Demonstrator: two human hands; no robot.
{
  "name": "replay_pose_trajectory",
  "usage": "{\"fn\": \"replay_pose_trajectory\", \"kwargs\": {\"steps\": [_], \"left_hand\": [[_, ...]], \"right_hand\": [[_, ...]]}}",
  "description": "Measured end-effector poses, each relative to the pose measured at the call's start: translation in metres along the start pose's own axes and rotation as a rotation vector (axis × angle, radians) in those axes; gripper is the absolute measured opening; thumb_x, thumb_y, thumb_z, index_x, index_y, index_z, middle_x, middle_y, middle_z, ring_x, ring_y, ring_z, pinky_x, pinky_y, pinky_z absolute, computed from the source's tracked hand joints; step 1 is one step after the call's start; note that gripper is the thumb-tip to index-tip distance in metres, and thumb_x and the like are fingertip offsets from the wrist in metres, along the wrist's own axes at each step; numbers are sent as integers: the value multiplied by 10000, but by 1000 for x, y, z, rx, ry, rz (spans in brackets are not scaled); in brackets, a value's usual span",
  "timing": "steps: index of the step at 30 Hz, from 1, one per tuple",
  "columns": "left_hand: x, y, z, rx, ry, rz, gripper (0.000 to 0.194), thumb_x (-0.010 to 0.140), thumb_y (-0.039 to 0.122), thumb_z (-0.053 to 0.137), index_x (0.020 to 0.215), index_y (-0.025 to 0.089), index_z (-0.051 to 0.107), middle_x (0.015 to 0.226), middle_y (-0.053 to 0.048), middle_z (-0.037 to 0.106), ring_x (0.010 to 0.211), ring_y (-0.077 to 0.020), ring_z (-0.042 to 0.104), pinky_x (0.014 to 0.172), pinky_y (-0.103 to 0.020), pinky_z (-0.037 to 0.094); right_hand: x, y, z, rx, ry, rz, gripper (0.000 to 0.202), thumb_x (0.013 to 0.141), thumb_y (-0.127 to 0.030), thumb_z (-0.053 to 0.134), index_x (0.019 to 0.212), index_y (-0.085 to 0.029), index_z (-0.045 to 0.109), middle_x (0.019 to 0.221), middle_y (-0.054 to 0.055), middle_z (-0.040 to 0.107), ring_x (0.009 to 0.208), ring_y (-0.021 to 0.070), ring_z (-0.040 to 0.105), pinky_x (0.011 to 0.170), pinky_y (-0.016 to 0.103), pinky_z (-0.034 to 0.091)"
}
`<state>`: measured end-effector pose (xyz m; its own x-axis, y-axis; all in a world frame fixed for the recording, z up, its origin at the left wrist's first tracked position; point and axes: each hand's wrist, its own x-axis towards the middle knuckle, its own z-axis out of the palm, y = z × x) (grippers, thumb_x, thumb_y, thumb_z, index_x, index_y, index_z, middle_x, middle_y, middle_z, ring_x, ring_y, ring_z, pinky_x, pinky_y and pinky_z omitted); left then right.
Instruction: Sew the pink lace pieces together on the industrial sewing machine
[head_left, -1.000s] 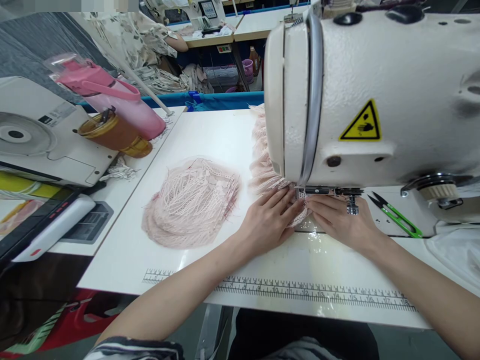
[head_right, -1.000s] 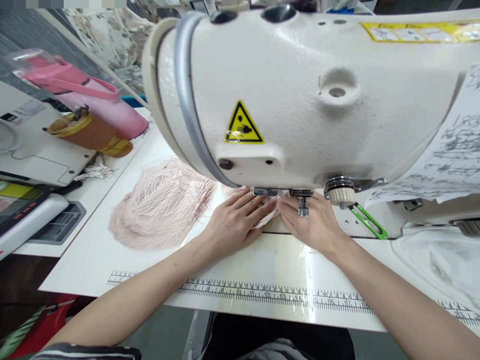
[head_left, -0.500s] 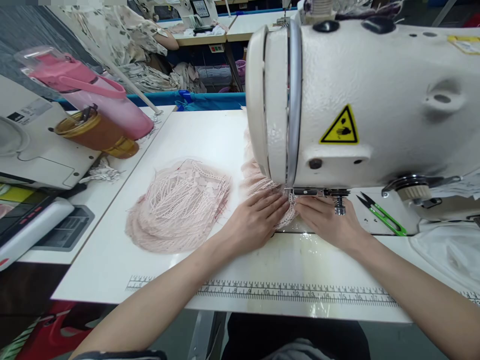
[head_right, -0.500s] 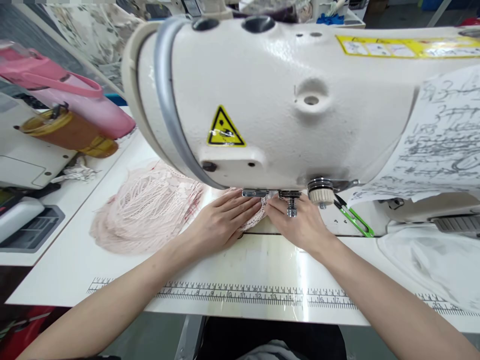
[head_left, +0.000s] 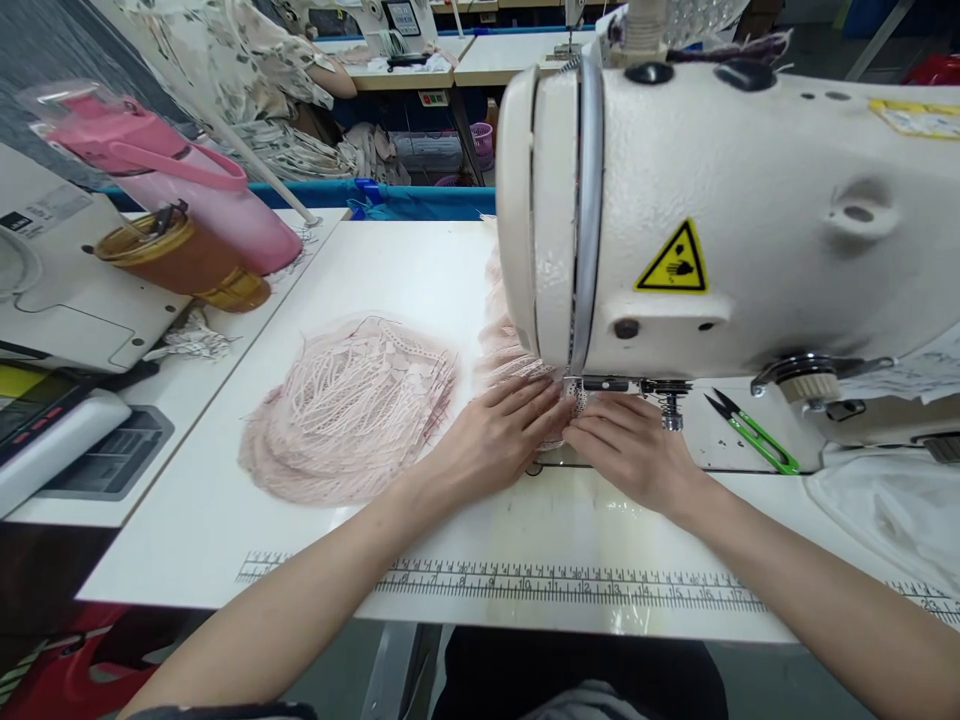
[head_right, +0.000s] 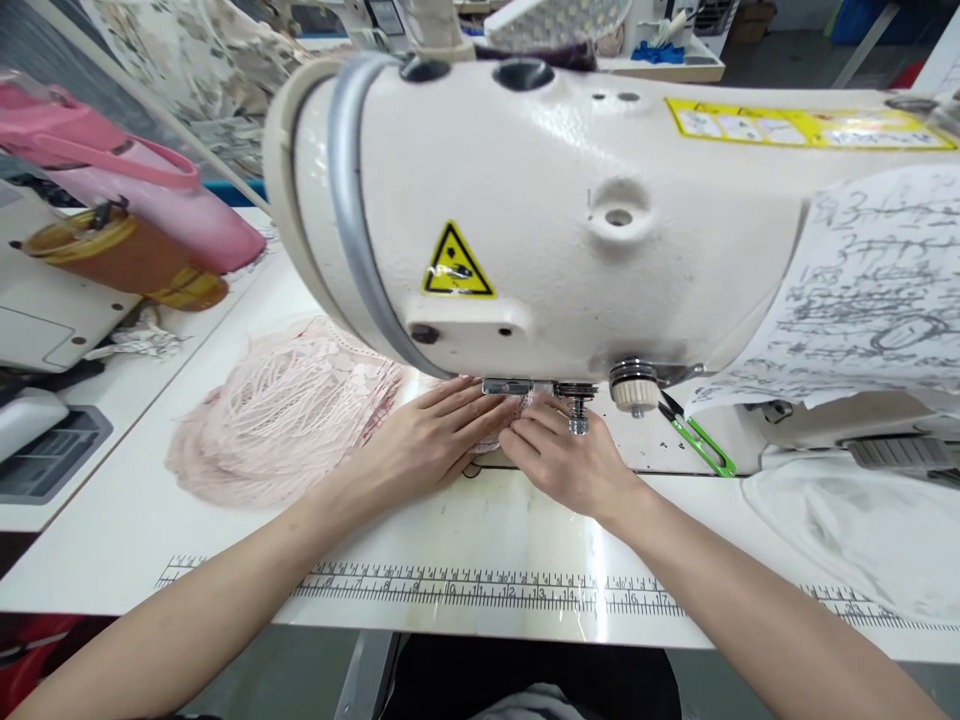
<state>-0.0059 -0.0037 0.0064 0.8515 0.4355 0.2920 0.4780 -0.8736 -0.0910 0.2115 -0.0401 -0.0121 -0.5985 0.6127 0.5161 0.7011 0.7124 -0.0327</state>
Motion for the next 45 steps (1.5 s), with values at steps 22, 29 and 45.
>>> {"fn": "replay_pose_trajectory", "kwargs": {"steps": [22,29,45], "left_hand": [[2,4,1,106,-13,-38,366,949,147,441,1264,68,610,1270,-168,640,1206,-282,604,1020,-426,508],[5,12,1,163,5,-70,349,943,180,475,1233,56,626,1234,-174,660,1189,-289,613,1032,-429,489],[8,21,-2,139,1,-112,360,939,187,473,1242,49,608,1217,-179,668,1182,-283,611,1058,-441,456]], "right_hand": [[-1,5,2,21,-19,6,280,937,-100,483,971,-247,719,910,12,724,917,140,643,784,284,539],[1,9,-1,33,-42,3,304,957,-98,436,918,-231,706,872,16,712,899,137,634,748,271,517],[0,9,-10,-238,56,71,233,847,-14,555,876,-222,656,932,-74,747,720,85,634,608,296,332]]}}
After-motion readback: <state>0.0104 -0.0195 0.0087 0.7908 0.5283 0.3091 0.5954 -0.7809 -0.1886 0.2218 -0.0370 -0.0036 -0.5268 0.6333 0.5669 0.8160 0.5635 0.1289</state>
